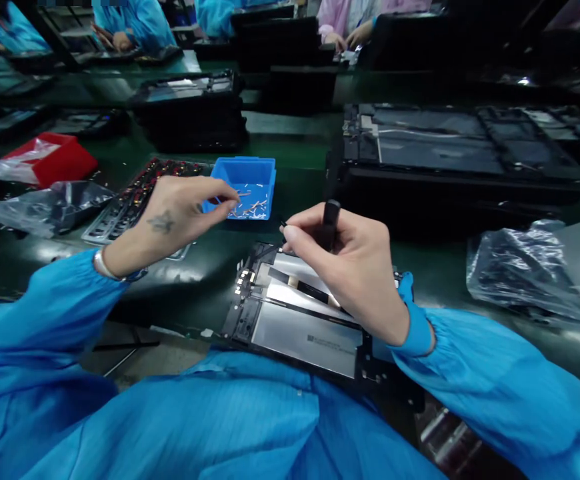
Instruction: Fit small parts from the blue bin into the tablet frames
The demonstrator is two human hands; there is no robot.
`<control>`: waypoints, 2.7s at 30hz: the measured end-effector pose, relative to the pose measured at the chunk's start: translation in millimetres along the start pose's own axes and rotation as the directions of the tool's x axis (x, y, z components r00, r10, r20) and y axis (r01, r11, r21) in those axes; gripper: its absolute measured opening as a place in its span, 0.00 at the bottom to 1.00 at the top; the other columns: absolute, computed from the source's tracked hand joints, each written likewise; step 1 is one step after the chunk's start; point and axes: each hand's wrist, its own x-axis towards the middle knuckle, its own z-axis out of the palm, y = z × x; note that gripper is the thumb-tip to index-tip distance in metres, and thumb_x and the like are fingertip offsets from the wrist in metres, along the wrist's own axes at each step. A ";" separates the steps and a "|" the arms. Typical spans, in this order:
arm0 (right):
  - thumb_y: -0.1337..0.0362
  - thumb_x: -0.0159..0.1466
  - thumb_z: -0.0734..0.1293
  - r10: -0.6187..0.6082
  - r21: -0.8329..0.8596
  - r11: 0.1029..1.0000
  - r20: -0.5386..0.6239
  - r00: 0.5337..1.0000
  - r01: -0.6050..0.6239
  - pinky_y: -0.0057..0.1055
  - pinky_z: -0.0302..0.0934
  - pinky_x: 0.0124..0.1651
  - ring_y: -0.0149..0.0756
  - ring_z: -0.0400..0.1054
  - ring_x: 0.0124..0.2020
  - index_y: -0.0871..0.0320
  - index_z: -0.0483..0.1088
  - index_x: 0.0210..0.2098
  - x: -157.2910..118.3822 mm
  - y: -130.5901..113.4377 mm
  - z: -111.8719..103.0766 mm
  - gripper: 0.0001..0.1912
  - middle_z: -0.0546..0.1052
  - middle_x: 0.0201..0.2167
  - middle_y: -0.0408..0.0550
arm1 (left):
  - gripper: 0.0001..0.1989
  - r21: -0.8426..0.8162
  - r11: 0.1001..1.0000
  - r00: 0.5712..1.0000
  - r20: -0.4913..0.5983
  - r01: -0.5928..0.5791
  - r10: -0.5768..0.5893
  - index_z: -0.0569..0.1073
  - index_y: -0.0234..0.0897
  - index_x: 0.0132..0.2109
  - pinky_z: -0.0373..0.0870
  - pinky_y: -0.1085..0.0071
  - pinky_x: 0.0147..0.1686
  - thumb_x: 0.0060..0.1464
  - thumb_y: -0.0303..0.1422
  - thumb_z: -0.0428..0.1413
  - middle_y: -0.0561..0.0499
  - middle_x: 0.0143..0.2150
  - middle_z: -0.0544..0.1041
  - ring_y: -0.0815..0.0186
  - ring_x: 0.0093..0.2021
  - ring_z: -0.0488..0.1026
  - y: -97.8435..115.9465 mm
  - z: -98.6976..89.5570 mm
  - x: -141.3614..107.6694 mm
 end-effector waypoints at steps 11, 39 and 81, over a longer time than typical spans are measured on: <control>0.62 0.63 0.74 0.026 0.031 0.999 -0.017 1.000 -0.026 0.32 0.68 0.33 0.33 0.74 0.29 0.52 0.80 0.32 2.3 4.7 -0.5 0.04 0.79 0.27 0.43 | 0.10 0.061 0.987 0.917 0.382 -0.149 0.115 0.77 0.32 0.43 0.68 0.65 0.42 0.68 0.24 0.50 0.45 0.39 0.78 0.56 0.43 0.74 -26.7 26.5 16.8; 0.48 0.66 0.69 -0.030 0.163 0.986 -0.008 1.000 0.030 0.30 0.64 0.39 0.31 0.68 0.34 0.57 0.76 0.36 16.8 11.3 -0.6 0.17 0.78 0.33 0.44 | 0.09 -0.068 0.965 0.933 -0.280 -0.254 0.226 0.76 0.32 0.38 0.64 0.69 0.29 0.69 0.27 0.55 0.51 0.31 0.75 0.65 0.29 0.70 56.8 12.8 20.3; 0.64 0.66 0.66 0.360 -0.502 0.851 0.345 0.867 -0.153 0.36 0.57 0.38 0.39 0.67 0.36 0.55 0.73 0.29 -23.8 51.8 -96.9 0.08 0.74 0.31 0.46 | 0.11 -0.571 0.803 0.882 0.276 -0.169 0.381 0.70 0.35 0.57 0.67 0.66 0.58 0.73 0.31 0.48 0.43 0.63 0.69 0.59 0.62 0.67 46.7 72.4 12.7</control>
